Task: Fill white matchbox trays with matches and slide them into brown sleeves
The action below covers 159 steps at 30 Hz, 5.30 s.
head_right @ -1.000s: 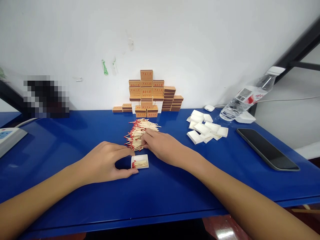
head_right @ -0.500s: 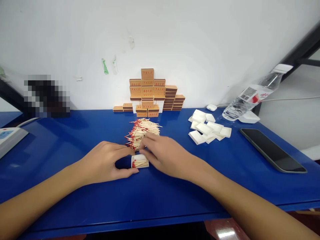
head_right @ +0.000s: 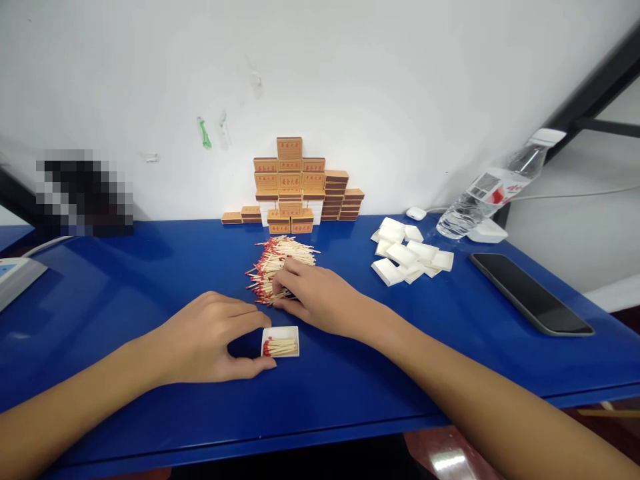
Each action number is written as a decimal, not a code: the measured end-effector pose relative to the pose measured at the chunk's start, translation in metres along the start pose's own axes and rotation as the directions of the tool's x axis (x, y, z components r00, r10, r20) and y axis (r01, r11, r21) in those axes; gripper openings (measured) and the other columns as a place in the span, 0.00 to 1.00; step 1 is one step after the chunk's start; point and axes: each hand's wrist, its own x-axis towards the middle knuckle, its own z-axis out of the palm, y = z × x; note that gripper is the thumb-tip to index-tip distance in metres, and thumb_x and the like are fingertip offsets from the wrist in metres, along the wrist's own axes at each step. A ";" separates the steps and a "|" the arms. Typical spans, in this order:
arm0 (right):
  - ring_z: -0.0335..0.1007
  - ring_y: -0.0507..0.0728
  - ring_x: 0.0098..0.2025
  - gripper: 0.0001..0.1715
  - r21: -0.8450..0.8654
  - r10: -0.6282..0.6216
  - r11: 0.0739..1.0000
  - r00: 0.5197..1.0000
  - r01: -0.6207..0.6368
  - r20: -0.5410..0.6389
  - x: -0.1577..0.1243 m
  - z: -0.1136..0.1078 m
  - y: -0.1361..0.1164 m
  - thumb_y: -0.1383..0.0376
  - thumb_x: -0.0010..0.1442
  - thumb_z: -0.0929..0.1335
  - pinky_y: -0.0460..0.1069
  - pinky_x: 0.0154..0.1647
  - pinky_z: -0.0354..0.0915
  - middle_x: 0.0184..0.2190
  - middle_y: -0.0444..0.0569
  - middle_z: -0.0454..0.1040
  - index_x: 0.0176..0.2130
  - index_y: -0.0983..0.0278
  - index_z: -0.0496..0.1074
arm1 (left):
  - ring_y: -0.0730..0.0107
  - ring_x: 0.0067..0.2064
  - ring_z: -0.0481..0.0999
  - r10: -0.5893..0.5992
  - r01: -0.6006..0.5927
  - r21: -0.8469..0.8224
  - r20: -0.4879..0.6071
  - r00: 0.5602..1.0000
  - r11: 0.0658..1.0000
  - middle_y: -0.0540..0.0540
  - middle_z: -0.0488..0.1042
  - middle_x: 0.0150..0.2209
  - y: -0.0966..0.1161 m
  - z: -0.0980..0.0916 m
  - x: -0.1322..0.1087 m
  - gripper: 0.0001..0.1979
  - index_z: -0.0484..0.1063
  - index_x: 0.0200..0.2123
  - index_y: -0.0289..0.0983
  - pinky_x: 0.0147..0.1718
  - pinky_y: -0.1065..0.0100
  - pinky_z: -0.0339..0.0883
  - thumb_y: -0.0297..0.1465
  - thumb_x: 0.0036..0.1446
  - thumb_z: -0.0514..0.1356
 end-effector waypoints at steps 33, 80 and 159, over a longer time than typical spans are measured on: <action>0.74 0.59 0.42 0.12 -0.092 0.001 0.996 0.995 0.008 0.098 -0.019 -0.018 -0.019 0.59 0.75 0.65 0.54 0.42 0.66 0.46 0.53 0.74 0.48 0.64 0.72 | 0.60 0.33 0.83 -0.211 0.211 0.043 -0.004 0.977 0.976 0.47 0.83 0.34 -0.010 -0.002 0.005 0.17 0.79 0.42 0.39 0.29 0.65 0.65 0.46 0.62 0.64; 0.69 0.53 0.35 0.06 0.087 0.035 0.995 0.997 -0.041 0.075 -0.022 -0.027 -0.022 0.64 0.72 0.67 0.49 0.35 0.60 0.38 0.45 0.75 0.39 0.61 0.72 | 0.60 0.35 0.83 -0.136 0.134 0.039 0.049 0.989 0.990 0.50 0.82 0.33 -0.009 -0.002 0.003 0.17 0.77 0.40 0.38 0.31 0.63 0.64 0.47 0.64 0.63; 0.69 0.53 0.36 0.11 0.158 -0.039 0.987 0.981 0.008 0.189 -0.022 -0.011 -0.030 0.61 0.74 0.66 0.49 0.37 0.63 0.39 0.47 0.73 0.40 0.64 0.74 | 0.64 0.29 0.79 -0.069 0.068 0.022 0.046 0.997 0.997 0.51 0.78 0.28 -0.005 -0.002 0.003 0.17 0.76 0.36 0.38 0.28 0.63 0.61 0.46 0.65 0.61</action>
